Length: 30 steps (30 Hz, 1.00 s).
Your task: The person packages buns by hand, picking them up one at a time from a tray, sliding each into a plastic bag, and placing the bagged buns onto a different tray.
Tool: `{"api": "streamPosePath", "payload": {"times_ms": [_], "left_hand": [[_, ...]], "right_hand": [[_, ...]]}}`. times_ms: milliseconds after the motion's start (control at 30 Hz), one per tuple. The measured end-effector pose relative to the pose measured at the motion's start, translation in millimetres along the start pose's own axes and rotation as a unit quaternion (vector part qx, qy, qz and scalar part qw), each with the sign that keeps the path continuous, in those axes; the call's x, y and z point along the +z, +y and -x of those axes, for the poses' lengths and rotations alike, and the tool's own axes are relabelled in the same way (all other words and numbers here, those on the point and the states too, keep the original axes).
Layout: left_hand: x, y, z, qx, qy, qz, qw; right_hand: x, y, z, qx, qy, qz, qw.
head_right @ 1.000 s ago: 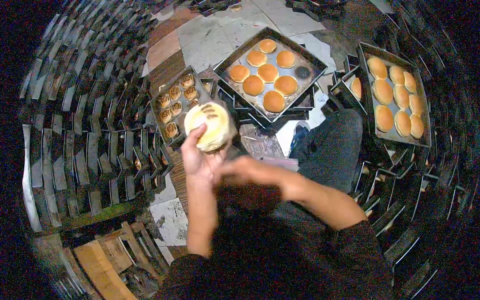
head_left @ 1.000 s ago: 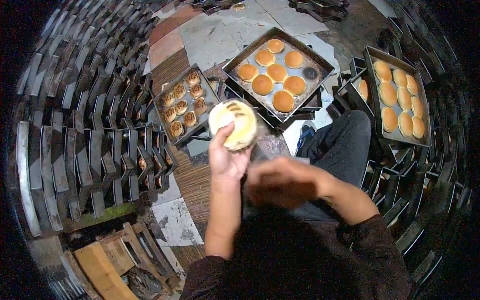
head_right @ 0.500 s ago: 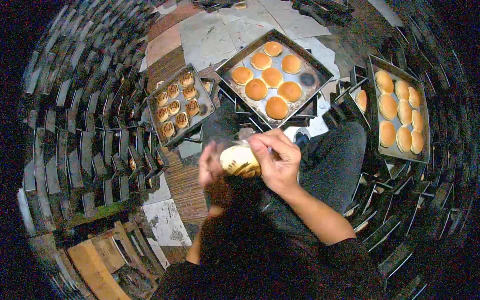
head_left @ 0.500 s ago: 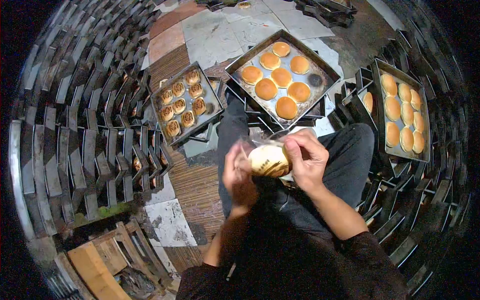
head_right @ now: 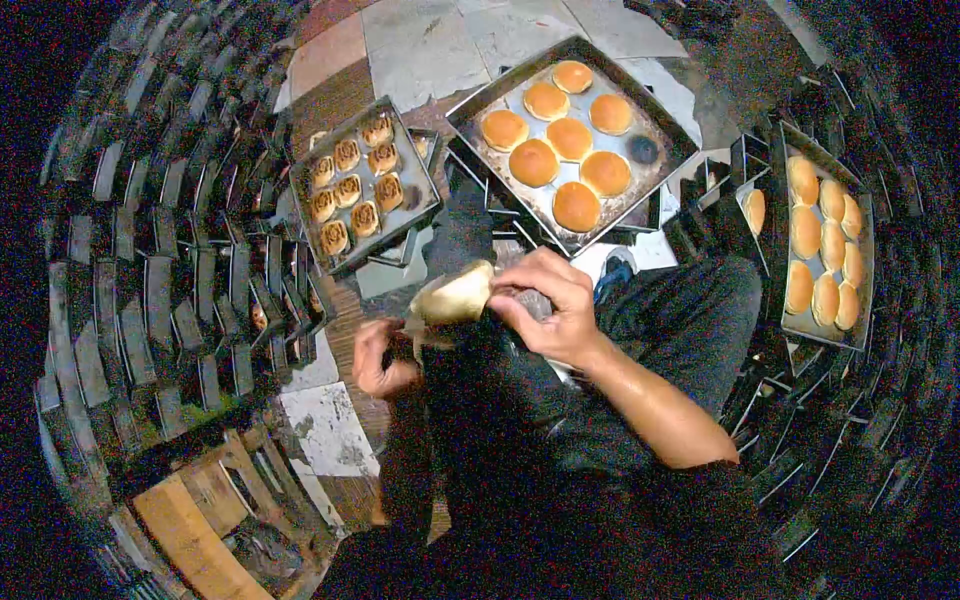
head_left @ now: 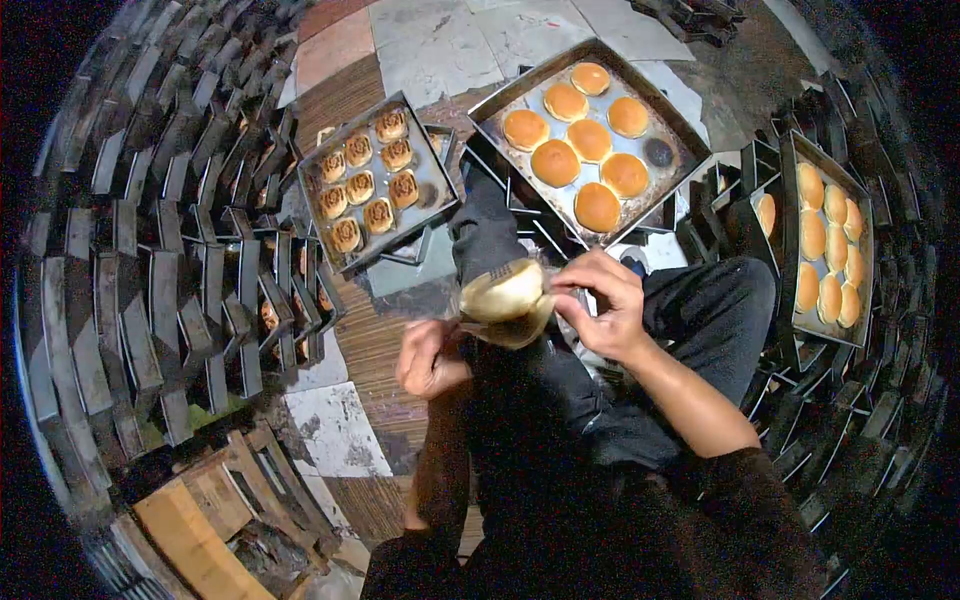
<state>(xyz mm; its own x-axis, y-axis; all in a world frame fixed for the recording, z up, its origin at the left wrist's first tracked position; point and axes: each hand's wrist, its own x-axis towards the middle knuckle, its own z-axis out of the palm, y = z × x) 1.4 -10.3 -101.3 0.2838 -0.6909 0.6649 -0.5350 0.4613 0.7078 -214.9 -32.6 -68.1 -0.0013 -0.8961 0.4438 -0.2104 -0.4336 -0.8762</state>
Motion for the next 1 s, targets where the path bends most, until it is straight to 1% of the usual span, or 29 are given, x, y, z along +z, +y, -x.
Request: {"api": "streamPosePath", "payload": {"times_ms": [100, 133, 167, 233, 267, 300, 367, 400, 467, 500, 533, 567, 633, 667, 700, 733, 767, 833, 867, 900, 933, 967, 1000], "left_hand": [[14, -1, 5, -0.028, -0.011, -0.021, 0.999], [25, -6, 1, -0.05, -0.001, 0.049, 0.998], [36, -10, -3, -0.071, 0.012, 0.119, 0.99], [45, -7, -39, 0.032, -0.008, -0.011, 0.999], [30, 2, -47, -0.273, -0.031, -0.04, 0.961], [22, 8, -42, -0.293, -0.028, 0.018, 0.956], [3, 19, -25, -0.329, -0.022, 0.13, 0.935], [-23, 5, 2, -0.366, -0.08, 0.135, 0.917], [-55, 4, 36, -0.333, -0.166, 0.059, 0.926], [-56, 22, 40, -0.256, -0.191, -0.019, 0.948], [-58, 35, 44, -0.173, -0.211, -0.094, 0.958], [-66, 31, 50, -0.19, -0.204, -0.078, 0.957], [-84, 12, 59, -0.222, -0.185, -0.048, 0.956], [-68, 49, 17, -0.242, -0.198, -0.137, 0.94], [-44, 69, -9, -0.286, -0.137, -0.086, 0.944], [-36, 65, -24, -0.287, -0.166, -0.081, 0.94], [-29, 58, -38, -0.288, -0.199, -0.072, 0.934], [-3, 39, -52, -0.32, -0.206, 0.0, 0.925], [10, 37, -58, -0.378, -0.189, 0.066, 0.904], [22, 39, -64, -0.327, -0.172, 0.055, 0.928], [32, 36, -64, -0.312, -0.152, 0.081, 0.934], [40, 34, -61, -0.298, -0.129, 0.106, 0.94], [45, 48, -57, -0.416, -0.132, 0.117, 0.892]], "right_hand": [[11, 12, -19, -0.104, 0.01, 0.074, 0.992], [18, 14, -26, -0.132, 0.012, 0.099, 0.986], [27, 11, -40, -0.151, -0.005, 0.084, 0.985], [39, 32, -58, -0.094, 0.09, 0.102, 0.986], [29, 23, -65, 0.109, 0.128, 0.069, 0.983], [27, 18, -54, 0.119, 0.125, 0.091, 0.981], [30, 4, -8, 0.142, 0.117, 0.131, 0.974], [30, 7, 23, 0.165, 0.088, 0.134, 0.973], [29, 19, 77, 0.228, 0.029, 0.135, 0.964], [28, 20, 95, 0.264, 0.0, 0.133, 0.955], [24, 22, 110, 0.297, -0.031, 0.131, 0.945], [15, 22, 109, 0.261, -0.033, 0.147, 0.953], [-6, 14, 82, 0.185, -0.041, 0.178, 0.966], [-21, -15, 50, 0.218, -0.031, 0.204, 0.954], [-27, -26, 33, 0.266, -0.067, 0.168, 0.947], [-25, -26, 17, 0.124, -0.102, 0.127, 0.979], [-19, -27, 2, -0.02, -0.133, 0.089, 0.987], [17, 15, 9, -0.002, -0.179, 0.004, 0.984], [14, 16, -1, 0.06, -0.236, 0.002, 0.97], [6, 17, -15, 0.126, -0.285, 0.058, 0.948], [-3, 30, -19, 0.178, -0.225, -0.021, 0.958], [-13, 51, -17, 0.224, -0.165, -0.101, 0.955], [-25, 78, -15, 0.35, -0.069, -0.151, 0.922]]}}
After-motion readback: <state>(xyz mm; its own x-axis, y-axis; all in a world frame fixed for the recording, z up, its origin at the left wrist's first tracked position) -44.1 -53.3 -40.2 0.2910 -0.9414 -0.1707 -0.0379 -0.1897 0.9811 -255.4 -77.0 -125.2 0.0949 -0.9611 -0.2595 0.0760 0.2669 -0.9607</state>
